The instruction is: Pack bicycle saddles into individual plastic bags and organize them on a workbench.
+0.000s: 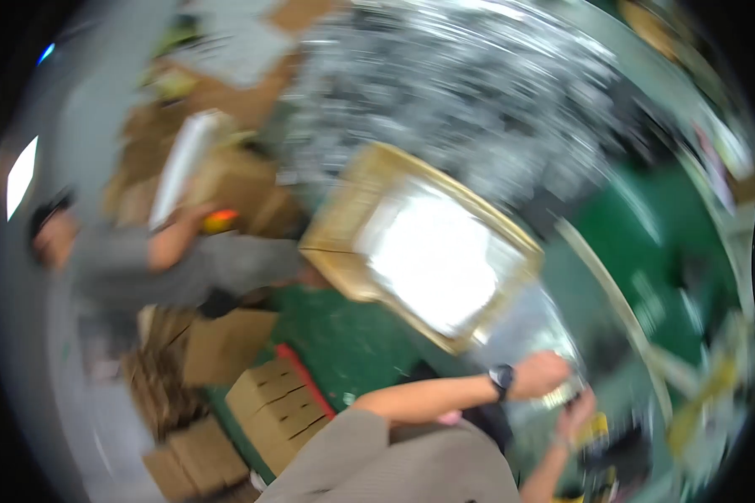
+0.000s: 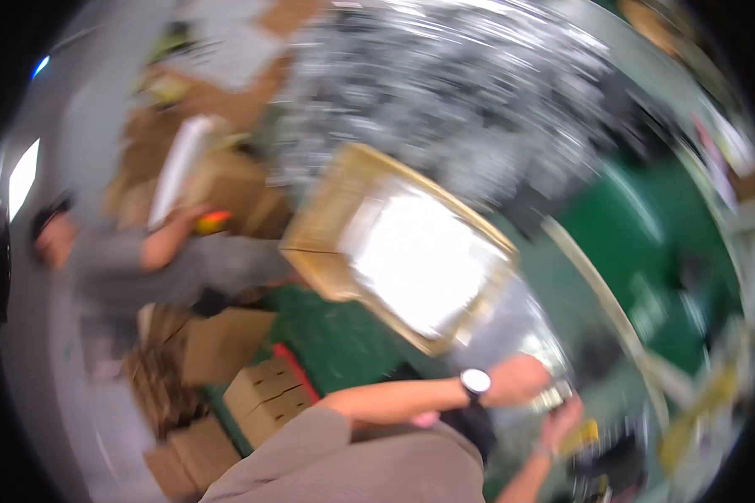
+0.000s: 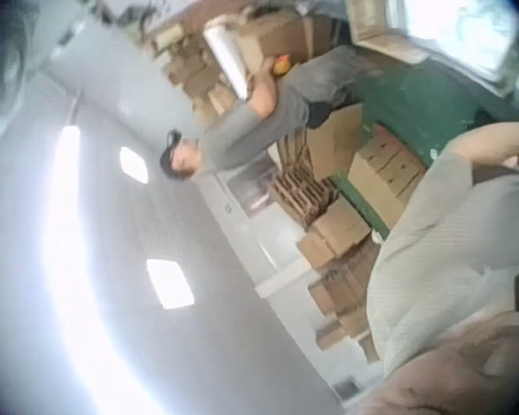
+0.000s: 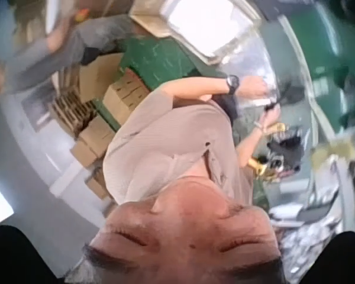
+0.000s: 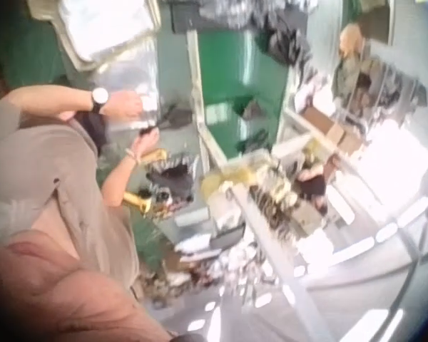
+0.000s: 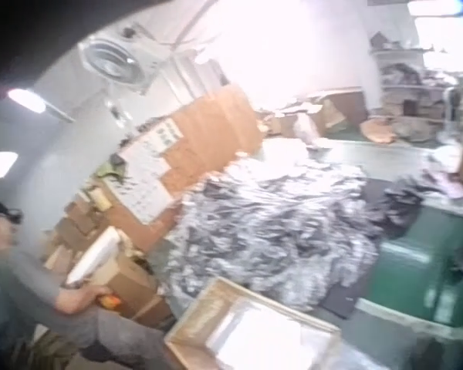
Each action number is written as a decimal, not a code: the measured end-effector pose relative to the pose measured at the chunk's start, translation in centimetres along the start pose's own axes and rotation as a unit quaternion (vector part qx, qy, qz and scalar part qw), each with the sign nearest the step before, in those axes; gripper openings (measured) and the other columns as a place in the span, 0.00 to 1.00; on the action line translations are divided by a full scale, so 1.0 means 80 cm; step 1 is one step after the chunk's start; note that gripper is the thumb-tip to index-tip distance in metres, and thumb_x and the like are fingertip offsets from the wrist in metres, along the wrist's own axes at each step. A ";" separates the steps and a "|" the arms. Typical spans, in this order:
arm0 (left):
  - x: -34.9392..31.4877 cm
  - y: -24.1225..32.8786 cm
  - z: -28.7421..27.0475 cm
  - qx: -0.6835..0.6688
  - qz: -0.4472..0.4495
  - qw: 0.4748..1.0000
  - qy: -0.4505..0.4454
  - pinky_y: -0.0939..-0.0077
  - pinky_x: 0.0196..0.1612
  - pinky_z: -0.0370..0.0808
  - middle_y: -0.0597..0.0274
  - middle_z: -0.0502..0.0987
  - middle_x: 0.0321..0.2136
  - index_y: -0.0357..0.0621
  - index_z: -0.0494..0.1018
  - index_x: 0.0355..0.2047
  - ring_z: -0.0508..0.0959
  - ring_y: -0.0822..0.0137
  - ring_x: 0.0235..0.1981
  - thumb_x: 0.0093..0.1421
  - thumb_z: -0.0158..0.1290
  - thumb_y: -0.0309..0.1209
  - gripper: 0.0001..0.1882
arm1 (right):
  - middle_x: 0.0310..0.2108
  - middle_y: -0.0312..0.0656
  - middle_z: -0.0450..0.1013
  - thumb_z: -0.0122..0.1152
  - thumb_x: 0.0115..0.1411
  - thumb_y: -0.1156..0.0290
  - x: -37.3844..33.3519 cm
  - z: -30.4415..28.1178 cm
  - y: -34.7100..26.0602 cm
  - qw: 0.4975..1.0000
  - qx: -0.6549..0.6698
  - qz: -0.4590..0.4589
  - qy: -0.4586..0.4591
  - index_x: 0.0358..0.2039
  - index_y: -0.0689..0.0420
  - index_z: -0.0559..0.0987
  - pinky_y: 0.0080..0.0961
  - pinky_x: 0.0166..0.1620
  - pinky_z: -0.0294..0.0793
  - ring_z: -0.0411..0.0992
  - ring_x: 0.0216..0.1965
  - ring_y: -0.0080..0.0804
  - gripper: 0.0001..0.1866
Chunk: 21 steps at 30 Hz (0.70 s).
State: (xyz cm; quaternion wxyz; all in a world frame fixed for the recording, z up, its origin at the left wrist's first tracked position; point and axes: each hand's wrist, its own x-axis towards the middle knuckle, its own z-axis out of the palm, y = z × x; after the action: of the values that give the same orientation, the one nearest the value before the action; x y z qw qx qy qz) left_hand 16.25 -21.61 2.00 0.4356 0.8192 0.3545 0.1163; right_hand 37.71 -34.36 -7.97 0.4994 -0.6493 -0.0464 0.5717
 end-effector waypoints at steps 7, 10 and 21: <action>-0.086 -0.104 0.200 0.137 -0.084 0.986 -0.053 0.59 0.42 0.74 0.50 0.75 0.32 0.38 0.74 0.29 0.75 0.52 0.38 0.54 0.52 0.33 0.10 | 0.21 0.33 0.68 0.56 0.63 0.55 0.002 0.026 -0.006 0.979 0.145 0.139 -0.018 0.37 0.58 0.73 0.15 0.20 0.61 0.63 0.16 0.20 0.17; -0.084 -0.108 0.210 0.138 -0.036 0.988 -0.061 0.60 0.41 0.73 0.53 0.74 0.32 0.40 0.73 0.30 0.74 0.53 0.38 0.57 0.51 0.35 0.10 | 0.21 0.32 0.68 0.55 0.64 0.55 -0.010 0.002 -0.013 0.988 0.109 0.107 0.009 0.38 0.58 0.72 0.15 0.20 0.60 0.63 0.17 0.19 0.18; -0.069 -0.084 0.224 0.170 -0.064 0.979 -0.095 0.59 0.40 0.74 0.54 0.74 0.33 0.42 0.72 0.32 0.75 0.53 0.38 0.60 0.50 0.36 0.10 | 0.21 0.33 0.71 0.59 0.61 0.56 -0.090 -0.023 0.038 0.997 0.051 0.035 0.052 0.35 0.59 0.74 0.15 0.19 0.61 0.65 0.16 0.19 0.17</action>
State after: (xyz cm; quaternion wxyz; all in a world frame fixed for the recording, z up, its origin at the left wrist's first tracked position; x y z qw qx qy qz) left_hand 18.00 -34.21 -13.32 0.3282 0.8643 0.3776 -0.0515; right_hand 35.14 -41.50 -5.35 0.5131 -0.6530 0.0315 0.5561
